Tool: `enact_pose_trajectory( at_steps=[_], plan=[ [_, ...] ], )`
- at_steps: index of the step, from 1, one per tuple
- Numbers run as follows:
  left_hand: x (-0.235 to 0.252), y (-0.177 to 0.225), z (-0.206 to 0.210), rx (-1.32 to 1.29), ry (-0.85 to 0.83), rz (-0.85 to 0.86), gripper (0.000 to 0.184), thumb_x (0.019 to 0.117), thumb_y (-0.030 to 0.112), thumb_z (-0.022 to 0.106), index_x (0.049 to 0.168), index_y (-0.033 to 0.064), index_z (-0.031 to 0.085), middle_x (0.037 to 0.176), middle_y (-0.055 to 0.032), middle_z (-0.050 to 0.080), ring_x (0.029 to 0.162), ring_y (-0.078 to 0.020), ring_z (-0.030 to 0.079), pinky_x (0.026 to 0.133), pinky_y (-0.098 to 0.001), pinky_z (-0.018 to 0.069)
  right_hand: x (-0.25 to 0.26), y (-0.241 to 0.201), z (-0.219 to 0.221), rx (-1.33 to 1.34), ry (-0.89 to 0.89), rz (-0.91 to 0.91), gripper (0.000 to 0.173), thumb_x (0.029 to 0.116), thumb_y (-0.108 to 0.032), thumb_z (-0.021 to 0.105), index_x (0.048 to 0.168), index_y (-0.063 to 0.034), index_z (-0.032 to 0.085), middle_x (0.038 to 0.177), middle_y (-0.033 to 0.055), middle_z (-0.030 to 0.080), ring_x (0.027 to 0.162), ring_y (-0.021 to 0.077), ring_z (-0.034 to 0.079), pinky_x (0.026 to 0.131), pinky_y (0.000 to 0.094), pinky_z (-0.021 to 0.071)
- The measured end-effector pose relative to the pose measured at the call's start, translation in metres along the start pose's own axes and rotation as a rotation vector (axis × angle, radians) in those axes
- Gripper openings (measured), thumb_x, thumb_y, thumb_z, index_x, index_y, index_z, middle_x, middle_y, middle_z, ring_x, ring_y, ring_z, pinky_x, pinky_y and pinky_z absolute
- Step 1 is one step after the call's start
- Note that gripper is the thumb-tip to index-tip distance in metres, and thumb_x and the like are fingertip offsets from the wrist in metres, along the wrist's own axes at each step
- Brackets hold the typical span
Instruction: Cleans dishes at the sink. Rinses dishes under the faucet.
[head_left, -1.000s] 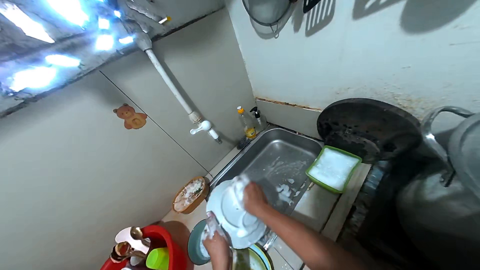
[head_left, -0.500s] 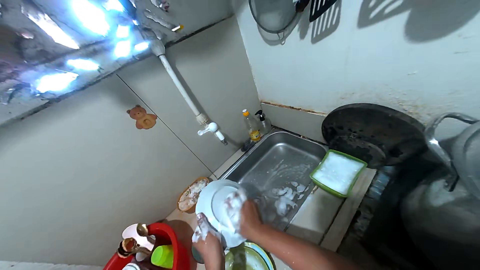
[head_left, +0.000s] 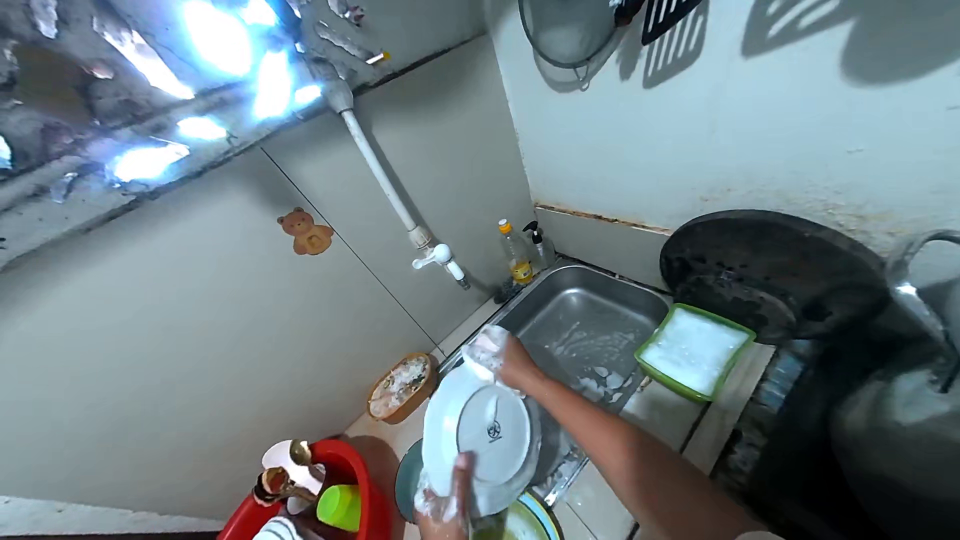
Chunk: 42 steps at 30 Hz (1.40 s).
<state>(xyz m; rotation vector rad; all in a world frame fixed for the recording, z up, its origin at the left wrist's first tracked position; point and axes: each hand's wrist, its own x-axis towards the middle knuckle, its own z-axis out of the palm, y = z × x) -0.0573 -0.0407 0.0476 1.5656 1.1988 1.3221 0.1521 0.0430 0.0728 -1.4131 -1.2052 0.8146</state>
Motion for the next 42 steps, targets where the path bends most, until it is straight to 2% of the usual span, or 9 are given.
enact_pose_trajectory(
  at_steps=[7, 12, 15, 18, 20, 25, 28, 34, 42],
  plan=[
    [0.025, -0.023, 0.008, 0.094, -0.043, 0.099, 0.087, 0.0665, 0.008, 0.082, 0.133, -0.0258, 0.037, 0.124, -0.0288, 0.060, 0.115, -0.0155, 0.061, 0.102, -0.0263, 0.0487, -0.056, -0.086, 0.036, -0.665, -0.488, -0.470, 0.030, 0.0919, -0.016, 0.071, 0.110, 0.0075, 0.069, 0.109, 0.0274, 0.069, 0.110, 0.0451, 0.065, 0.095, 0.0634, 0.0475],
    [0.035, 0.021, 0.003, 0.208, 0.140, 0.299, 0.035, 0.0725, 0.022, 0.084, 0.086, -0.0071, 0.069, 0.077, -0.0045, 0.071, 0.074, 0.0019, 0.068, 0.074, -0.0164, 0.0569, 0.004, -0.032, 0.015, 0.045, 0.126, -0.049, 0.042, 0.0974, -0.024, 0.068, 0.131, 0.0004, 0.062, 0.116, 0.0207, 0.071, 0.107, 0.0325, 0.070, 0.095, 0.0547, 0.0556],
    [0.040, 0.039, 0.008, 0.127, 0.312, 0.348, 0.039, 0.0739, 0.020, 0.082, 0.092, -0.0115, 0.066, 0.081, -0.0039, 0.070, 0.077, 0.0053, 0.067, 0.076, -0.0135, 0.0565, -0.016, -0.005, 0.031, 0.661, 0.330, 0.336, 0.035, 0.1064, -0.016, 0.054, 0.137, -0.0002, 0.054, 0.121, 0.0205, 0.064, 0.104, 0.0274, 0.062, 0.089, 0.0472, 0.0526],
    [0.048, 0.043, 0.039, -0.084, 0.396, 0.313, 0.040, 0.0822, 0.010, 0.077, 0.107, -0.0161, 0.060, 0.094, -0.0088, 0.071, 0.090, -0.0026, 0.070, 0.086, -0.0203, 0.0592, -0.059, -0.017, 0.079, 0.881, 0.353, 0.714, 0.025, 0.1111, -0.020, 0.041, 0.114, -0.0004, 0.055, 0.087, 0.0092, 0.052, 0.070, 0.0161, 0.051, 0.061, 0.0338, 0.0466],
    [0.053, 0.036, 0.054, -0.080, 0.374, 0.307, 0.029, 0.0861, 0.009, 0.076, 0.101, -0.0136, 0.065, 0.090, -0.0083, 0.073, 0.087, -0.0027, 0.071, 0.084, -0.0201, 0.0595, -0.077, -0.028, 0.094, 0.928, 0.275, 0.760, 0.035, 0.1125, -0.025, 0.039, 0.117, 0.0035, 0.059, 0.098, 0.0162, 0.059, 0.086, 0.0228, 0.058, 0.077, 0.0408, 0.0513],
    [0.024, 0.026, 0.051, 0.056, 0.177, 0.297, 0.026, 0.0858, 0.010, 0.074, 0.095, -0.0135, 0.068, 0.082, -0.0064, 0.072, 0.078, 0.0054, 0.068, 0.078, -0.0131, 0.0564, -0.050, -0.007, 0.067, 0.771, 0.508, 0.664, 0.023, 0.1068, -0.009, 0.048, 0.123, 0.0074, 0.054, 0.099, 0.0175, 0.055, 0.080, 0.0221, 0.054, 0.070, 0.0387, 0.0492],
    [-0.007, 0.021, 0.044, 0.074, 0.049, 0.191, 0.028, 0.0886, 0.013, 0.074, 0.099, -0.0127, 0.067, 0.083, -0.0070, 0.071, 0.077, 0.0027, 0.067, 0.078, -0.0165, 0.0571, -0.032, 0.027, 0.034, 0.712, 0.679, 0.487, 0.035, 0.1072, -0.006, 0.048, 0.139, 0.0101, 0.047, 0.129, 0.0284, 0.057, 0.114, 0.0316, 0.057, 0.099, 0.0451, 0.0481],
    [0.003, 0.000, 0.076, -0.033, 0.080, -0.038, 0.026, 0.0992, 0.012, 0.065, 0.106, -0.0126, 0.065, 0.094, -0.0150, 0.070, 0.089, -0.0094, 0.069, 0.087, -0.0275, 0.0572, -0.077, 0.036, 0.031, 0.414, 0.548, 0.332, 0.050, 0.1062, -0.013, 0.052, 0.149, 0.0092, 0.038, 0.135, 0.0288, 0.057, 0.122, 0.0315, 0.060, 0.106, 0.0426, 0.0491],
    [0.042, -0.014, 0.062, -0.225, 0.113, -0.288, 0.029, 0.1072, 0.019, 0.053, 0.116, -0.0073, 0.063, 0.101, -0.0120, 0.069, 0.091, -0.0113, 0.069, 0.085, -0.0305, 0.0587, -0.077, 0.090, -0.177, -0.655, 0.880, 0.257, 0.036, 0.1045, -0.022, 0.053, 0.133, -0.0021, 0.064, 0.138, 0.0347, 0.055, 0.129, 0.0553, 0.051, 0.102, 0.0723, 0.0409]
  ],
)
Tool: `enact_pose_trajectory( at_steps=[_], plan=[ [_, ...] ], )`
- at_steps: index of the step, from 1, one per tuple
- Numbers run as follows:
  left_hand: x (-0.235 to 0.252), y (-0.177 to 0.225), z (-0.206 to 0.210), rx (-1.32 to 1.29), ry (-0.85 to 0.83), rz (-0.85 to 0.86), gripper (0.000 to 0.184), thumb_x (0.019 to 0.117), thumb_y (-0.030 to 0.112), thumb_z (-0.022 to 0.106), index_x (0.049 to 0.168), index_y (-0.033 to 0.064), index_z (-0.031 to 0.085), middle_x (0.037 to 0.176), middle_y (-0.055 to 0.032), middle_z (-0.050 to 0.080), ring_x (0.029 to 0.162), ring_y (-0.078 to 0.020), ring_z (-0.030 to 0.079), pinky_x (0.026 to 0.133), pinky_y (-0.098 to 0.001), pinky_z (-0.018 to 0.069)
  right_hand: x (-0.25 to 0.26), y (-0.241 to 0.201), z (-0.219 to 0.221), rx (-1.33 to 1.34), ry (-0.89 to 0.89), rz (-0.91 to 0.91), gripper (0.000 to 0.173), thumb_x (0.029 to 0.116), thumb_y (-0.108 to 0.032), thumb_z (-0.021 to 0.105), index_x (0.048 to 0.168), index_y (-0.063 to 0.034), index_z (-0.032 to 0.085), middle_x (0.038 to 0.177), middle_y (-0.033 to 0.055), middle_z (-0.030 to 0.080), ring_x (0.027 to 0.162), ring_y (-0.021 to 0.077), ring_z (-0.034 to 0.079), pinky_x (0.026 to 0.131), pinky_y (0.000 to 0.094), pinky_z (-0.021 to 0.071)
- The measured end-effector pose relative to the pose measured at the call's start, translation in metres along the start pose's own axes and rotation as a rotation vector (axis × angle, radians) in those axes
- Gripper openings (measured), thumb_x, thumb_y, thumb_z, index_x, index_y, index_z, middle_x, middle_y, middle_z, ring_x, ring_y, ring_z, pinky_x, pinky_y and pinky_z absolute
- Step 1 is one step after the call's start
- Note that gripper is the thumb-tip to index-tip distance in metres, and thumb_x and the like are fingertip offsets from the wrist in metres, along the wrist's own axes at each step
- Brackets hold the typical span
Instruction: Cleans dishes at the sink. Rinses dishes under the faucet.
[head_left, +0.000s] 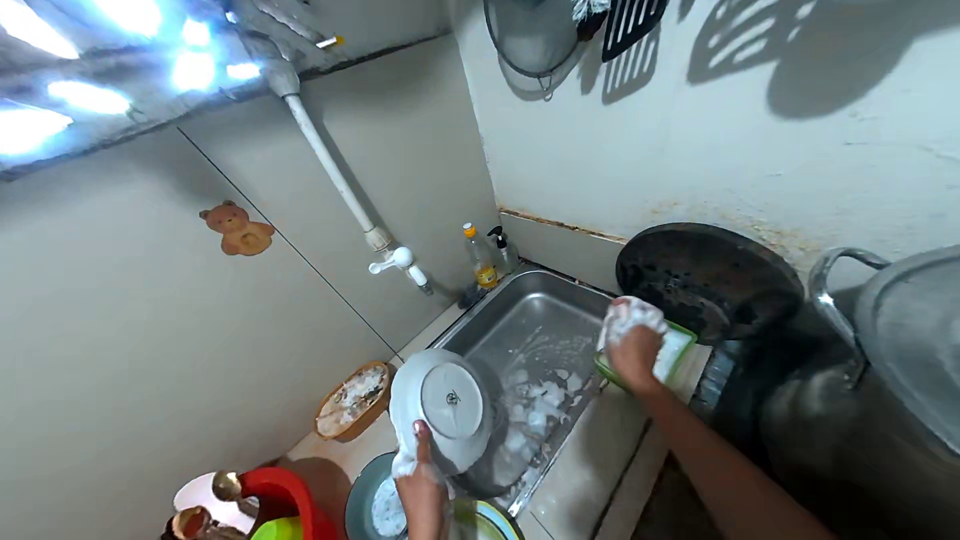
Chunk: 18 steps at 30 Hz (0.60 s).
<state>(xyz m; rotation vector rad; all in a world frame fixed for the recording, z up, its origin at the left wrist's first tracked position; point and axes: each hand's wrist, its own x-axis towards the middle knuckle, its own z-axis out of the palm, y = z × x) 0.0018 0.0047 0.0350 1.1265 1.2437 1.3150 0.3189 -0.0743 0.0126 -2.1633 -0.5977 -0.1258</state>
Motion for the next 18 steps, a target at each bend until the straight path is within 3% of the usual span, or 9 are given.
enact_pose_trajectory(
  at_steps=[4, 7, 8, 10, 12, 15, 16, 18],
  plan=[
    [0.023, 0.000, 0.002, -0.020, -0.023, -0.038, 0.033, 0.1083, 0.022, 0.052, 0.120, -0.0066, 0.062, 0.108, -0.0144, 0.069, 0.096, -0.0145, 0.069, 0.087, -0.0336, 0.0581, 0.025, 0.038, 0.008, -0.163, -0.106, 0.253, 0.046, 0.1018, -0.028, 0.059, 0.141, -0.0032, 0.058, 0.146, 0.0362, 0.047, 0.138, 0.0567, 0.042, 0.106, 0.0738, 0.0360],
    [0.043, 0.010, 0.006, 0.048, -0.094, -0.053, 0.033, 0.1083, 0.021, 0.052, 0.122, -0.0072, 0.061, 0.109, -0.0169, 0.068, 0.097, -0.0181, 0.068, 0.087, -0.0369, 0.0574, 0.016, 0.020, 0.015, -0.184, -0.136, 0.172, 0.059, 0.0968, -0.028, 0.068, 0.145, 0.0018, 0.052, 0.159, 0.0380, 0.028, 0.147, 0.0590, 0.027, 0.110, 0.0762, 0.0285],
    [0.052, 0.013, 0.007, 0.097, -0.134, -0.052, 0.032, 0.1078, 0.021, 0.053, 0.121, -0.0065, 0.062, 0.107, -0.0167, 0.068, 0.095, -0.0186, 0.068, 0.086, -0.0377, 0.0577, 0.011, -0.001, 0.015, -0.123, -0.120, 0.055, 0.057, 0.0954, -0.024, 0.069, 0.142, 0.0044, 0.054, 0.157, 0.0395, 0.031, 0.144, 0.0600, 0.031, 0.109, 0.0767, 0.0313],
    [0.069, 0.023, 0.012, 0.211, -0.216, -0.079, 0.036, 0.1068, 0.028, 0.056, 0.121, -0.0041, 0.063, 0.106, -0.0176, 0.069, 0.094, -0.0224, 0.067, 0.085, -0.0428, 0.0563, 0.008, -0.063, 0.014, 0.041, -0.146, -0.233, 0.048, 0.0931, -0.015, 0.071, 0.134, 0.0066, 0.059, 0.142, 0.0385, 0.049, 0.132, 0.0567, 0.047, 0.105, 0.0712, 0.0407],
    [0.088, 0.027, 0.024, 0.281, -0.278, -0.085, 0.039, 0.1060, 0.032, 0.057, 0.122, -0.0031, 0.063, 0.108, -0.0174, 0.068, 0.096, -0.0231, 0.066, 0.088, -0.0443, 0.0554, 0.012, -0.140, 0.027, 0.165, -0.239, -0.482, 0.045, 0.0933, -0.013, 0.067, 0.136, 0.0007, 0.061, 0.132, 0.0308, 0.060, 0.124, 0.0478, 0.058, 0.103, 0.0622, 0.0482],
    [0.112, 0.030, 0.047, 0.275, -0.319, -0.097, 0.041, 0.1051, 0.036, 0.058, 0.123, -0.0016, 0.062, 0.108, -0.0170, 0.069, 0.096, -0.0229, 0.068, 0.088, -0.0448, 0.0568, 0.012, -0.249, 0.047, 0.129, -0.413, -0.740, 0.051, 0.1022, -0.027, 0.056, 0.152, -0.0141, 0.052, 0.134, 0.0193, 0.064, 0.116, 0.0381, 0.066, 0.091, 0.0579, 0.0547],
    [0.117, 0.031, 0.054, 0.255, -0.324, -0.105, 0.041, 0.1053, 0.035, 0.058, 0.124, -0.0010, 0.061, 0.109, -0.0166, 0.068, 0.096, -0.0225, 0.067, 0.088, -0.0441, 0.0568, 0.012, -0.275, 0.056, 0.104, -0.464, -0.794, 0.052, 0.1043, -0.030, 0.054, 0.154, -0.0167, 0.049, 0.135, 0.0171, 0.064, 0.118, 0.0363, 0.066, 0.092, 0.0570, 0.0548],
    [0.122, 0.034, 0.067, 0.170, -0.317, -0.132, 0.039, 0.1060, 0.033, 0.057, 0.128, 0.0002, 0.059, 0.112, -0.0154, 0.067, 0.099, -0.0213, 0.067, 0.089, -0.0421, 0.0566, 0.012, -0.310, 0.072, 0.058, -0.536, -0.854, 0.047, 0.1072, -0.035, 0.049, 0.148, -0.0133, 0.056, 0.133, 0.0190, 0.064, 0.119, 0.0379, 0.064, 0.094, 0.0577, 0.0531]
  ],
)
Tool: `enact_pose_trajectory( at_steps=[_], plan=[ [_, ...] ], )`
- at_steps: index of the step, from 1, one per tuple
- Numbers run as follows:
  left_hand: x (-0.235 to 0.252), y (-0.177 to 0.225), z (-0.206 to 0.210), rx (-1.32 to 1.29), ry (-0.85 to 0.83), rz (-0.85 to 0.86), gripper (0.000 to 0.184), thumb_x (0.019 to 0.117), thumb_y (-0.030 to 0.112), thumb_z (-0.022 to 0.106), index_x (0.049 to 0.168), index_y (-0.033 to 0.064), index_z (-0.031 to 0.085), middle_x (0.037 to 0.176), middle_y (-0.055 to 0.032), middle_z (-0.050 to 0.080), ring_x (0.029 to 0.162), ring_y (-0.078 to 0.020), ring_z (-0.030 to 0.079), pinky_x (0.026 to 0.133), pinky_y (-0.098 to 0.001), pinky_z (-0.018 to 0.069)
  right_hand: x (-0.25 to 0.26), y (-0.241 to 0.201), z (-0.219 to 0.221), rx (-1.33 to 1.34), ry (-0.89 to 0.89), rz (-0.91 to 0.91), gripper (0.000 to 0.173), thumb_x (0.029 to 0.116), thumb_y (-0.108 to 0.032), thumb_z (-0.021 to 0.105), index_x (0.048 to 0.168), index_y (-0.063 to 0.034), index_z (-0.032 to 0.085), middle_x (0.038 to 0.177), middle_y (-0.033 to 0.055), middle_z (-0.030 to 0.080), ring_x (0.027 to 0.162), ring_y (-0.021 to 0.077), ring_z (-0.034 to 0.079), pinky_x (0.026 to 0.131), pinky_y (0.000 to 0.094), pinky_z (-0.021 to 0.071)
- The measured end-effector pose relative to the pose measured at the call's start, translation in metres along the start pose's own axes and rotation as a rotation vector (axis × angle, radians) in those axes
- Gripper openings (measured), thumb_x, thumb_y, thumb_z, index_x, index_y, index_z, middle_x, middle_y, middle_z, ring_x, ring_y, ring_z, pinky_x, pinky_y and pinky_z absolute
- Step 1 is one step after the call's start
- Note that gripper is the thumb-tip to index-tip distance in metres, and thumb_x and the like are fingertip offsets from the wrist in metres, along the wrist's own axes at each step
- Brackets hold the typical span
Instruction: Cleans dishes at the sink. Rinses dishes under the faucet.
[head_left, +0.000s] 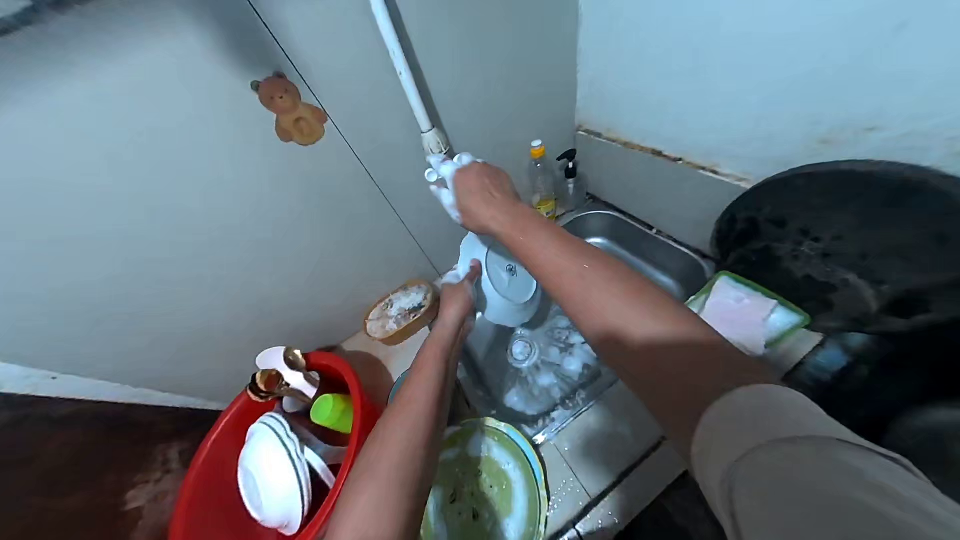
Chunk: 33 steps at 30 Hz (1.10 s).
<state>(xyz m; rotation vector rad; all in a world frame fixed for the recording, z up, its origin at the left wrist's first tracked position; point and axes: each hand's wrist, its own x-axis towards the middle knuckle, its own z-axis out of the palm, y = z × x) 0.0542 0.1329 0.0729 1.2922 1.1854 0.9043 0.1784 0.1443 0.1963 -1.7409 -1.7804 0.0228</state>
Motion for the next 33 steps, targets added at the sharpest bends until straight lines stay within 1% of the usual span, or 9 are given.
enact_pose_trajectory(
  at_steps=[6, 11, 14, 17, 22, 25, 27, 29, 33],
  plan=[
    [0.014, 0.010, 0.017, -0.046, 0.035, -0.064, 0.042, 0.1070, 0.036, 0.054, 0.129, 0.0006, 0.058, 0.109, -0.0145, 0.066, 0.095, -0.0201, 0.065, 0.084, -0.0402, 0.0561, 0.014, -0.006, 0.005, 0.236, 0.086, 0.122, 0.054, 0.1091, -0.045, 0.042, 0.107, 0.0002, 0.072, 0.116, 0.0203, 0.069, 0.114, 0.0344, 0.066, 0.098, 0.0535, 0.0500],
    [0.036, 0.005, 0.033, -0.242, 0.045, -0.193, 0.053, 0.1068, 0.044, 0.052, 0.137, -0.0001, 0.054, 0.120, -0.0203, 0.065, 0.105, -0.0281, 0.065, 0.091, -0.0486, 0.0549, 0.021, 0.022, 0.003, 0.559, 0.174, 0.123, 0.047, 0.1107, -0.033, 0.040, 0.090, -0.0028, 0.070, 0.086, 0.0100, 0.068, 0.083, 0.0213, 0.063, 0.079, 0.0458, 0.0485],
    [0.044, 0.007, 0.049, -0.289, 0.053, -0.199, 0.052, 0.1063, 0.043, 0.053, 0.135, -0.0001, 0.056, 0.119, -0.0200, 0.064, 0.104, -0.0268, 0.063, 0.091, -0.0465, 0.0537, 0.013, 0.037, 0.027, 1.056, 0.363, 0.202, 0.041, 0.1108, -0.025, 0.034, 0.099, -0.0031, 0.067, 0.077, -0.0045, 0.058, 0.064, 0.0012, 0.051, 0.063, 0.0213, 0.0462],
    [0.052, -0.001, 0.051, -0.254, 0.072, -0.229, 0.054, 0.1037, 0.046, 0.058, 0.128, -0.0017, 0.061, 0.114, -0.0204, 0.067, 0.102, -0.0276, 0.065, 0.090, -0.0474, 0.0546, -0.010, 0.042, 0.062, 1.541, 0.308, 0.670, 0.030, 0.1128, -0.023, 0.032, 0.124, -0.0056, 0.053, 0.089, -0.0008, 0.052, 0.071, 0.0070, 0.052, 0.065, 0.0235, 0.0474],
    [0.045, -0.025, 0.036, -0.082, 0.051, -0.288, 0.056, 0.1069, 0.049, 0.049, 0.124, -0.0031, 0.061, 0.109, -0.0211, 0.064, 0.093, -0.0286, 0.060, 0.083, -0.0480, 0.0517, -0.018, 0.049, 0.117, 1.783, 0.224, 0.875, 0.021, 0.1128, -0.022, 0.037, 0.108, -0.0082, 0.052, 0.079, 0.0004, 0.056, 0.063, 0.0091, 0.057, 0.057, 0.0238, 0.0509],
    [0.044, -0.033, 0.025, -0.060, 0.039, -0.253, 0.037, 0.1088, 0.034, 0.050, 0.119, 0.0004, 0.061, 0.091, -0.0089, 0.059, 0.075, -0.0156, 0.055, 0.069, -0.0342, 0.0498, -0.006, 0.041, 0.129, 1.441, 0.161, 0.852, 0.038, 0.1123, -0.036, 0.039, 0.086, -0.0095, 0.049, 0.060, -0.0037, 0.043, 0.045, 0.0052, 0.041, 0.043, 0.0218, 0.0392],
    [0.048, -0.026, 0.022, 0.025, 0.017, -0.246, 0.033, 0.1100, 0.025, 0.047, 0.121, -0.0029, 0.059, 0.097, -0.0137, 0.059, 0.081, -0.0201, 0.054, 0.074, -0.0387, 0.0490, -0.007, 0.042, 0.127, 0.991, 0.061, 0.587, 0.051, 0.1130, -0.033, 0.038, 0.095, 0.0061, 0.065, 0.078, 0.0146, 0.060, 0.068, 0.0233, 0.056, 0.068, 0.0424, 0.0496],
    [0.052, -0.020, 0.018, 0.184, -0.052, -0.165, 0.033, 0.1087, 0.025, 0.050, 0.125, -0.0024, 0.060, 0.109, -0.0189, 0.064, 0.094, -0.0261, 0.060, 0.084, -0.0451, 0.0508, -0.009, 0.056, 0.123, 0.607, -0.114, 0.258, 0.046, 0.1121, -0.026, 0.038, 0.105, 0.0043, 0.072, 0.101, 0.0231, 0.071, 0.101, 0.0377, 0.068, 0.095, 0.0586, 0.0487],
    [0.058, 0.011, -0.003, 0.297, -0.158, -0.144, 0.055, 0.1058, 0.049, 0.051, 0.137, 0.0041, 0.059, 0.123, -0.0214, 0.066, 0.112, -0.0322, 0.065, 0.098, -0.0529, 0.0516, -0.016, 0.116, 0.100, 0.267, -0.297, 0.224, 0.046, 0.1098, -0.038, 0.044, 0.123, -0.0007, 0.069, 0.121, 0.0266, 0.068, 0.120, 0.0441, 0.062, 0.106, 0.0650, 0.0421]
  ],
)
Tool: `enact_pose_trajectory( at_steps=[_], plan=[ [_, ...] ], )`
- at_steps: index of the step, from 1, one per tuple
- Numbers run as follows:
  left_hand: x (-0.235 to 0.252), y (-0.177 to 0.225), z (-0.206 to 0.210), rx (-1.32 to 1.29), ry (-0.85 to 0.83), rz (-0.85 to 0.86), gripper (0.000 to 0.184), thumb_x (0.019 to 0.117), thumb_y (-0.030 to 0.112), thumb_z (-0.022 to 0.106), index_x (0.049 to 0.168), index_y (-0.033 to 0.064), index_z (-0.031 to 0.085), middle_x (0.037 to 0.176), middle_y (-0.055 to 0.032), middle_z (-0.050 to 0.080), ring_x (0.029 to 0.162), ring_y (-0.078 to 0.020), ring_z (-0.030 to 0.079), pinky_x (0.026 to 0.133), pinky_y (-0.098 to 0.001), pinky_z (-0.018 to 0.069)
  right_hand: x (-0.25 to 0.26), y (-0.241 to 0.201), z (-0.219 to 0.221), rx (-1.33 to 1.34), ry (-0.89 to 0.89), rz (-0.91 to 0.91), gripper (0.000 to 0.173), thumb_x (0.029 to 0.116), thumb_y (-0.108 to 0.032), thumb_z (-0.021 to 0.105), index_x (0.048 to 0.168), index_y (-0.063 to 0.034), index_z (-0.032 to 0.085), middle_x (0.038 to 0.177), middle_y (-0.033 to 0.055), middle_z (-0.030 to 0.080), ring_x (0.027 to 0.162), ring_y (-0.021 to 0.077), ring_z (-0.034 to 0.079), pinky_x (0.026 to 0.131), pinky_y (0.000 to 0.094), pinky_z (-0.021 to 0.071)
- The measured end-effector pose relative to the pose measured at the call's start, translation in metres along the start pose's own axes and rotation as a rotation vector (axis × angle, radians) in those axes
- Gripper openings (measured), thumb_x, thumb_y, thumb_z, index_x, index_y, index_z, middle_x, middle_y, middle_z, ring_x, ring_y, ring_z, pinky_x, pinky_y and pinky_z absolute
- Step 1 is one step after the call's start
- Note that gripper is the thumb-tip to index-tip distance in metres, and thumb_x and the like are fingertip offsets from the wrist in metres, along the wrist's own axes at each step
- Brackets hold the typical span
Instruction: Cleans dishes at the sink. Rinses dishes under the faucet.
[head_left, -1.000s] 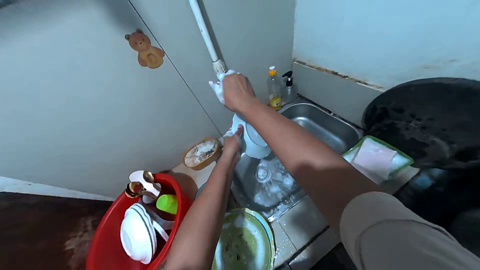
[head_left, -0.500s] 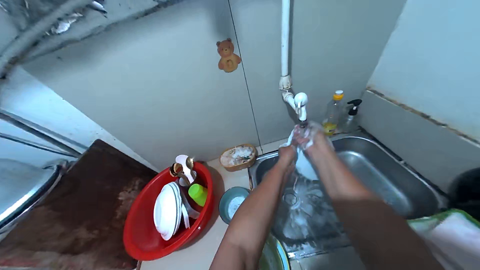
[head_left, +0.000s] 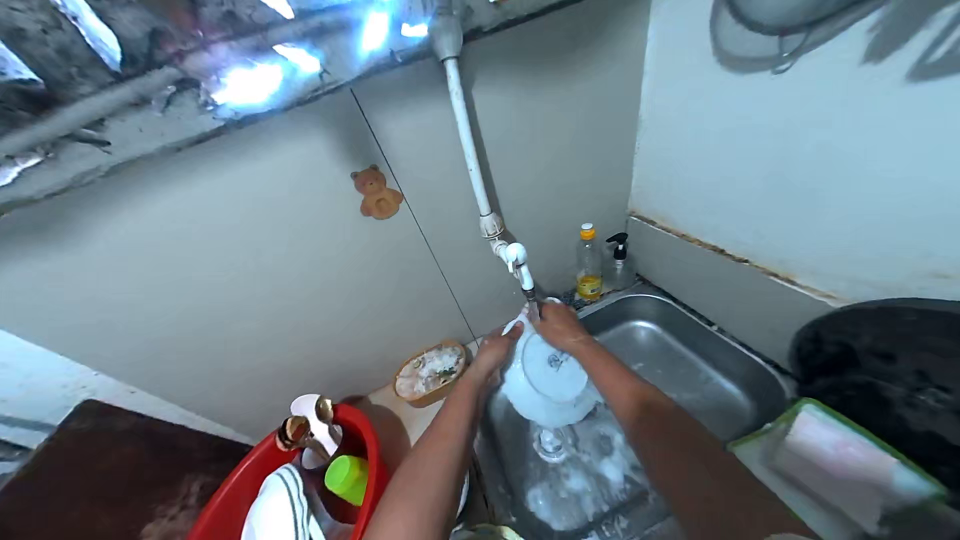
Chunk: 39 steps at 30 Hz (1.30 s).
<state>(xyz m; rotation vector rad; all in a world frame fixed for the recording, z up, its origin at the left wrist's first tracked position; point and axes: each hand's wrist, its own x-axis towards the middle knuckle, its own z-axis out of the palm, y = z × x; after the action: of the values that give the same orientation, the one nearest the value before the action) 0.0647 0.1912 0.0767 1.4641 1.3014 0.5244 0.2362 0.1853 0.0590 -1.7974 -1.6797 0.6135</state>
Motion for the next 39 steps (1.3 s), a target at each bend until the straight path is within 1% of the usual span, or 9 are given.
enact_pose_trajectory(
  at_steps=[5, 8, 12, 16, 27, 30, 32, 35, 39],
  plan=[
    [0.015, 0.021, -0.019, 0.162, 0.114, 0.099, 0.054, 0.1026, 0.052, 0.056, 0.118, 0.0015, 0.069, 0.106, -0.0214, 0.071, 0.098, -0.0329, 0.068, 0.090, -0.0553, 0.0535, -0.055, 0.049, -0.015, 0.829, -0.066, 0.271, 0.041, 0.1093, -0.036, 0.050, 0.134, -0.0042, 0.060, 0.110, 0.0142, 0.070, 0.092, 0.0192, 0.068, 0.083, 0.0385, 0.0574],
    [0.016, 0.041, 0.007, 0.640, 0.158, 0.191, 0.050, 0.1110, 0.043, 0.037, 0.134, 0.0065, 0.063, 0.125, -0.0237, 0.066, 0.121, -0.0408, 0.062, 0.102, -0.0626, 0.0469, -0.069, 0.050, 0.012, 1.108, 0.114, 0.284, 0.039, 0.1087, -0.033, 0.052, 0.135, -0.0052, 0.059, 0.110, 0.0132, 0.071, 0.094, 0.0188, 0.069, 0.084, 0.0392, 0.0583],
    [0.027, 0.031, 0.052, 0.919, 0.099, 0.463, 0.056, 0.1128, 0.036, 0.026, 0.151, 0.0007, 0.047, 0.148, -0.0246, 0.053, 0.143, -0.0401, 0.044, 0.123, -0.0576, 0.0240, -0.068, 0.029, 0.015, 1.082, 0.262, 0.377, 0.041, 0.1089, -0.034, 0.052, 0.132, -0.0020, 0.062, 0.112, 0.0180, 0.070, 0.096, 0.0240, 0.068, 0.087, 0.0431, 0.0563],
    [0.028, 0.018, 0.058, 0.741, 0.094, 0.751, 0.047, 0.1118, 0.029, 0.034, 0.147, 0.0038, 0.054, 0.152, -0.0173, 0.052, 0.144, -0.0356, 0.045, 0.122, -0.0561, 0.0281, -0.068, 0.004, 0.009, 1.024, 0.361, 0.363, 0.037, 0.1094, -0.028, 0.052, 0.126, 0.0028, 0.064, 0.115, 0.0216, 0.067, 0.102, 0.0279, 0.064, 0.092, 0.0472, 0.0516],
    [0.037, 0.011, 0.043, 0.449, 0.245, 0.439, 0.047, 0.1112, 0.029, 0.037, 0.144, -0.0007, 0.053, 0.149, -0.0245, 0.051, 0.140, -0.0404, 0.047, 0.116, -0.0589, 0.0355, -0.073, -0.023, 0.001, 0.731, 0.299, 0.342, 0.043, 0.1106, -0.033, 0.048, 0.123, 0.0036, 0.066, 0.115, 0.0256, 0.067, 0.110, 0.0369, 0.064, 0.098, 0.0556, 0.0483],
    [0.020, 0.010, 0.056, 0.083, 0.184, 0.350, 0.060, 0.1117, 0.037, 0.034, 0.157, -0.0030, 0.030, 0.163, -0.0265, 0.028, 0.150, -0.0404, 0.030, 0.122, -0.0579, 0.0258, -0.078, -0.031, -0.002, 0.452, 0.308, 0.224, 0.036, 0.1100, -0.027, 0.050, 0.116, 0.0029, 0.069, 0.106, 0.0245, 0.070, 0.104, 0.0383, 0.068, 0.095, 0.0570, 0.0519],
    [0.002, 0.014, 0.066, -0.361, 0.230, 0.173, 0.055, 0.1124, 0.044, 0.030, 0.144, 0.0026, 0.048, 0.131, -0.0176, 0.059, 0.116, -0.0266, 0.058, 0.096, -0.0462, 0.0490, -0.082, -0.027, 0.004, 0.200, 0.232, 0.056, 0.030, 0.1090, -0.021, 0.049, 0.114, 0.0005, 0.069, 0.104, 0.0210, 0.072, 0.104, 0.0364, 0.070, 0.094, 0.0545, 0.0542],
    [-0.011, 0.013, 0.057, -0.763, 0.236, -0.083, 0.057, 0.1097, 0.053, 0.029, 0.102, 0.0035, 0.057, 0.068, -0.0086, 0.056, 0.052, -0.0159, 0.053, 0.047, -0.0304, 0.0469, -0.085, -0.014, 0.013, -0.060, 0.037, -0.248, 0.034, 0.1084, -0.021, 0.048, 0.128, -0.0056, 0.070, 0.124, 0.0165, 0.071, 0.123, 0.0343, 0.064, 0.108, 0.0502, 0.0476],
    [-0.015, -0.022, 0.053, -0.859, 0.304, -0.095, 0.054, 0.1120, 0.047, 0.026, 0.114, 0.0014, 0.055, 0.078, -0.0097, 0.059, 0.058, -0.0148, 0.057, 0.050, -0.0300, 0.0496, -0.065, -0.019, 0.009, 0.418, -0.275, -0.112, 0.042, 0.1090, -0.018, 0.047, 0.148, -0.0029, 0.054, 0.148, 0.0189, 0.056, 0.138, 0.0273, 0.054, 0.119, 0.0427, 0.0389]
  ],
)
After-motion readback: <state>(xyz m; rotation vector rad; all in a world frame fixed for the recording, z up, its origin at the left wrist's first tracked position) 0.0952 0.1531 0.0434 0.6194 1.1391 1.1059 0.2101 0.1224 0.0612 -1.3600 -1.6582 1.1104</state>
